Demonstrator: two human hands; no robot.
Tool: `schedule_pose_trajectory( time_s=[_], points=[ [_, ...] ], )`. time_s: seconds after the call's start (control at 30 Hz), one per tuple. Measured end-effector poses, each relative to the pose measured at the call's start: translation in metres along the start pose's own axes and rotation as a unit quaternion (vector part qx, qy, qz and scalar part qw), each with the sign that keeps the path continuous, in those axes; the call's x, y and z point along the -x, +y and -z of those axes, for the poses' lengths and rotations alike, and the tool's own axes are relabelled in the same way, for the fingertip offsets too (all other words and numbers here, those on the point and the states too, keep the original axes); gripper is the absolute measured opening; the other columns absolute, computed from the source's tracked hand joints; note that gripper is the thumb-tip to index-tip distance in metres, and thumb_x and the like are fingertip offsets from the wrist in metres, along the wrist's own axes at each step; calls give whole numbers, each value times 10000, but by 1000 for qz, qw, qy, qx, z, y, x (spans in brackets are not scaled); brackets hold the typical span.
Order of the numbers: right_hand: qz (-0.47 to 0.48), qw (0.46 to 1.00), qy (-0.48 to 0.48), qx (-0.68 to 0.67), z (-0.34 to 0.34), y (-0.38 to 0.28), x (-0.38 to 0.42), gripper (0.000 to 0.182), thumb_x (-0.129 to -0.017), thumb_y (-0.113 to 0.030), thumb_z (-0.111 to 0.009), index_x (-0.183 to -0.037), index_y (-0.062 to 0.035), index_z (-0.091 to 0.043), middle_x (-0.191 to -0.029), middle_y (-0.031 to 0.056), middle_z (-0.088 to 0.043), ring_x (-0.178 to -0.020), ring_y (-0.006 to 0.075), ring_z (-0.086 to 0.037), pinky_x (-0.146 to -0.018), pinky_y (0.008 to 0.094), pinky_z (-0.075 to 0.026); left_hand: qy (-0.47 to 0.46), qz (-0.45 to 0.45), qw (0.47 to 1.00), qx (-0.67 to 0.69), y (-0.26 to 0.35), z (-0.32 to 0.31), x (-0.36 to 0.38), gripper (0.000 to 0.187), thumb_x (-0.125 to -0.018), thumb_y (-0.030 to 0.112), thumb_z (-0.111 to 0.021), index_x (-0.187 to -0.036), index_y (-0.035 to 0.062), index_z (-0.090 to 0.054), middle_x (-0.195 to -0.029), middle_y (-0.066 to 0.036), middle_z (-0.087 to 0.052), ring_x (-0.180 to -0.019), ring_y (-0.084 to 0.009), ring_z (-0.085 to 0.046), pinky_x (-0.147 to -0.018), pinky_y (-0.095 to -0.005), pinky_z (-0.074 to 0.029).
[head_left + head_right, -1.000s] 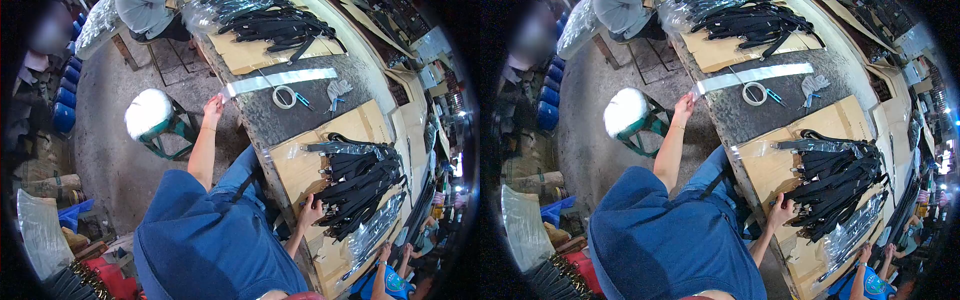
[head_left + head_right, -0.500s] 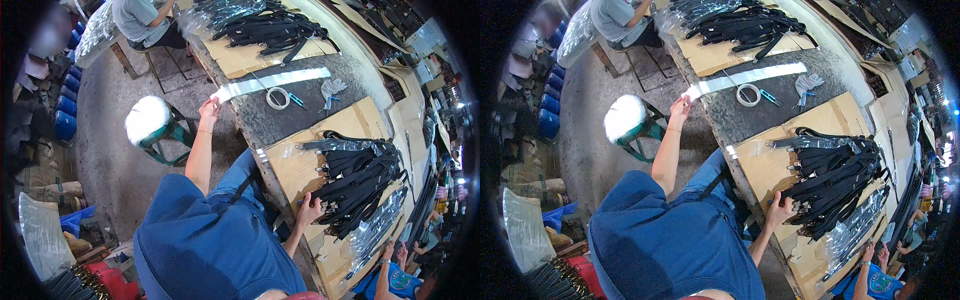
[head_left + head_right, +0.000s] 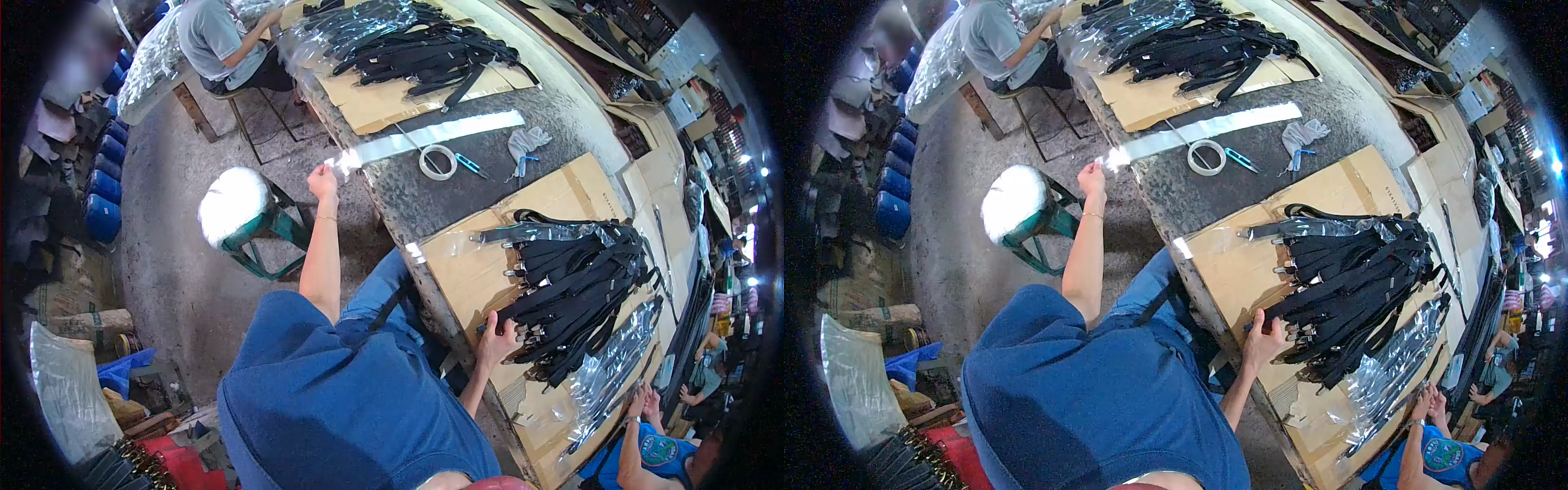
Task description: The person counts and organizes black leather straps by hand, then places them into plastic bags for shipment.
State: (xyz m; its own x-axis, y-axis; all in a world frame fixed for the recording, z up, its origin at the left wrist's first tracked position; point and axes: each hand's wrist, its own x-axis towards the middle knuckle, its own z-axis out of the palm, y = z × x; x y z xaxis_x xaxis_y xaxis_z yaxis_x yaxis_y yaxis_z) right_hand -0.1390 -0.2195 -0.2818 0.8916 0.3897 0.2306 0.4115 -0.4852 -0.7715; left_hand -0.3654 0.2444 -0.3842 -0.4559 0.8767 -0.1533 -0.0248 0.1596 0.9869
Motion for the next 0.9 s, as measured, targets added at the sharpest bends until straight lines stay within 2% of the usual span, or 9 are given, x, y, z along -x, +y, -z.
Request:
schedule_pose_trajectory(
  time_s=[0.03, 0.17, 0.23, 0.47, 0.57, 0.67, 0.73, 0.87, 0.9],
  points=[
    [0, 1000, 1, 0, 1, 0, 0, 317, -853, -259, -681, -830, 53, -630, -656, 87, -610, -570, 151, -540, -537, 287, -434, 25, -44, 994, -99, 2, 1, 1, 220, -854, 163, -648, -971, -22, -637, -762, -98, -653, -733, -201, -636, -667, -345, -500],
    [-14, 1000, -13, -1, 3, -5, 0, 317, -855, -255, -679, -830, 56, -624, -659, 91, -608, -591, 152, -547, -548, 291, -435, 29, -81, 985, -149, 7, -2, -3, 324, -844, 218, -660, -1051, -29, -620, -830, -136, -664, -758, -234, -645, -733, -373, -488],
    [-25, 999, -17, -17, 2, -4, 0, 317, -856, -254, -679, -828, 57, -620, -659, 91, -605, -592, 153, -547, -548, 292, -434, 6, -36, 999, -25, 7, -6, -5, 293, -799, 146, -708, -1014, -20, -602, -877, -149, -651, -744, -226, -645, -687, -359, -512],
    [-32, 999, -20, -34, 1, 2, -1, 315, -860, -251, -676, -810, 53, -612, -627, 78, -595, -560, 149, -537, -538, 291, -430, 47, 21, 989, 139, 17, -8, 9, 323, -677, -26, -770, -891, 0, -530, -903, -160, -620, -716, -204, -642, -520, -339, -556],
    [-24, 999, -15, -27, 3, -8, -1, 318, -859, -255, -676, -809, 52, -611, -619, 82, -596, -554, 148, -536, -536, 295, -429, 30, 27, 993, 112, 23, -6, 12, 252, -720, 25, -750, -879, -13, -558, -859, -163, -635, -725, -208, -654, -484, -348, -545],
    [-8, 1000, -4, -12, 4, -10, -1, 322, -857, -259, -677, -806, 52, -607, -613, 91, -598, -542, 151, -532, -529, 305, -425, 52, -42, 998, -9, 20, -9, 13, 225, -781, 109, -709, -930, -27, -609, -810, -190, -654, -732, -253, -665, -552, -389, -544],
    [2, 1000, -4, 4, 4, -9, -1, 325, -856, -261, -677, -805, 52, -606, -611, 97, -598, -537, 154, -531, -524, 311, -423, 73, -146, 974, -155, 31, -5, 28, 244, -845, 175, -633, -985, -24, -648, -788, -217, -660, -784, -327, -661, -681, -438, -522],
    [-25, 999, -16, -19, 0, 7, -1, 338, -854, -264, -679, -794, 60, -605, -614, 110, -602, -534, 161, -533, -519, 324, -423, 109, -167, 962, -187, 31, -11, 33, 230, -867, 160, -587, -1012, 1, -668, -837, -212, -659, -818, -359, -634, -788, -441, -478],
    [-21, 999, -24, 0, 0, 7, -2, 338, -853, -263, -680, -792, 61, -606, -618, 110, -606, -538, 160, -540, -521, 321, -427, 150, -232, 930, -245, 30, -11, 34, 213, -868, 143, -574, -992, 5, -677, -850, -202, -658, -823, -354, -623, -792, -427, -474]
  ],
)
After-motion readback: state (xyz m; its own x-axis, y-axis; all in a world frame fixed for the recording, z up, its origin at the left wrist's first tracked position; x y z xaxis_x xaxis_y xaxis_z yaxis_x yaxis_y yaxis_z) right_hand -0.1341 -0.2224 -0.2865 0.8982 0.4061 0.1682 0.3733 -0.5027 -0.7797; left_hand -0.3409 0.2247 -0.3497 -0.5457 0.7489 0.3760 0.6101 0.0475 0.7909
